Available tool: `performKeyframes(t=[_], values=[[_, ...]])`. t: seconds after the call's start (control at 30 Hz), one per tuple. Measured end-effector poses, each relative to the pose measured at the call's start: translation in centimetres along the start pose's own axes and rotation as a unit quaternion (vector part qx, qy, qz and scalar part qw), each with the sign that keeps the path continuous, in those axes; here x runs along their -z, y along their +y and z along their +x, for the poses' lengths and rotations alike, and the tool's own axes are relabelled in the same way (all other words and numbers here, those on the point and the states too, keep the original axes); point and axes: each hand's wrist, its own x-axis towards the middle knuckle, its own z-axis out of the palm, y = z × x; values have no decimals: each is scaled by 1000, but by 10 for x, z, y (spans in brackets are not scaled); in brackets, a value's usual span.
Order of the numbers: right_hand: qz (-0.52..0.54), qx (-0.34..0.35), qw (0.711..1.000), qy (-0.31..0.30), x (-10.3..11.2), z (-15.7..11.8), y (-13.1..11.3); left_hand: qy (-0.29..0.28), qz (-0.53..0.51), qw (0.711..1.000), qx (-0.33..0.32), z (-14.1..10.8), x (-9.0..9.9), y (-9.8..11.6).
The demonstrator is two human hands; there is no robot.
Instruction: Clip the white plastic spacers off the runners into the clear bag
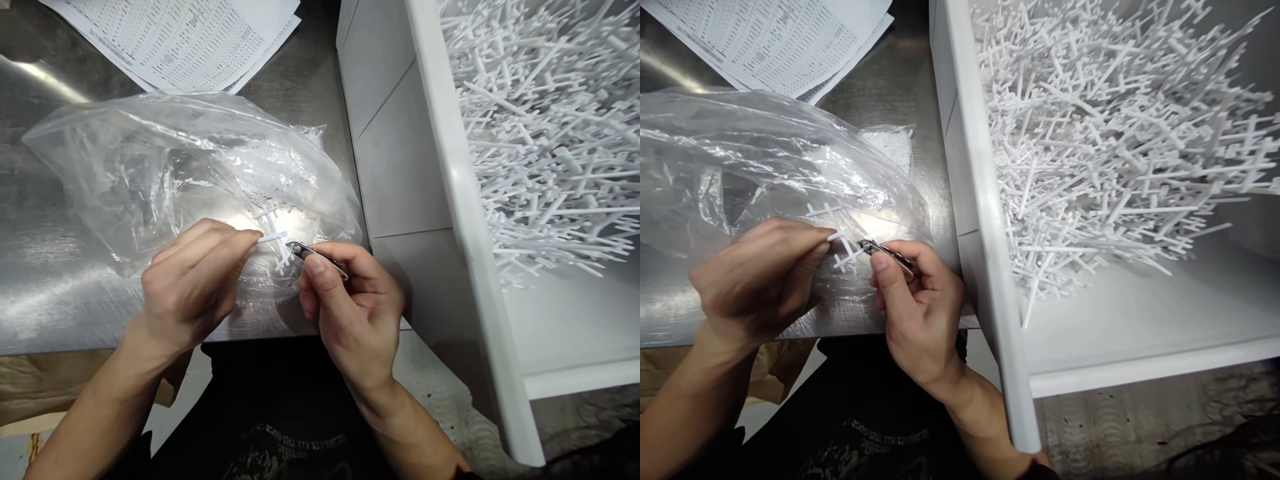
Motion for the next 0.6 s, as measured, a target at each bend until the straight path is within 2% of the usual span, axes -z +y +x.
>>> performKeyframes(t=[0.17, 0.3, 0.37, 0.4, 0.5, 0.57, 0.6], values=[[15, -2, 1000, 8, -3, 5, 2, 10, 15, 999, 33, 0, -3, -2], [4, 27, 999, 41, 3, 5, 6, 61, -18, 998, -6, 4, -4, -5], [-8, 34, 999, 41, 6, 4, 9, 71, -49, 996, -28, 4, 2, 4], [-15, 34, 998, 41, 7, 4, 10, 56, -64, 996, -27, 1, 8, 12], [-34, 49, 997, 48, 7, 2, 12, 11, -77, 997, 23, -28, 36, 44], [-45, 81, 994, 64, 10, 0, 13, 49, -40, 993, 96, -65, 58, 63], [-50, 94, 992, 64, 13, -1, 13, 97, 12, 984, 148, -89, 68, 69]])
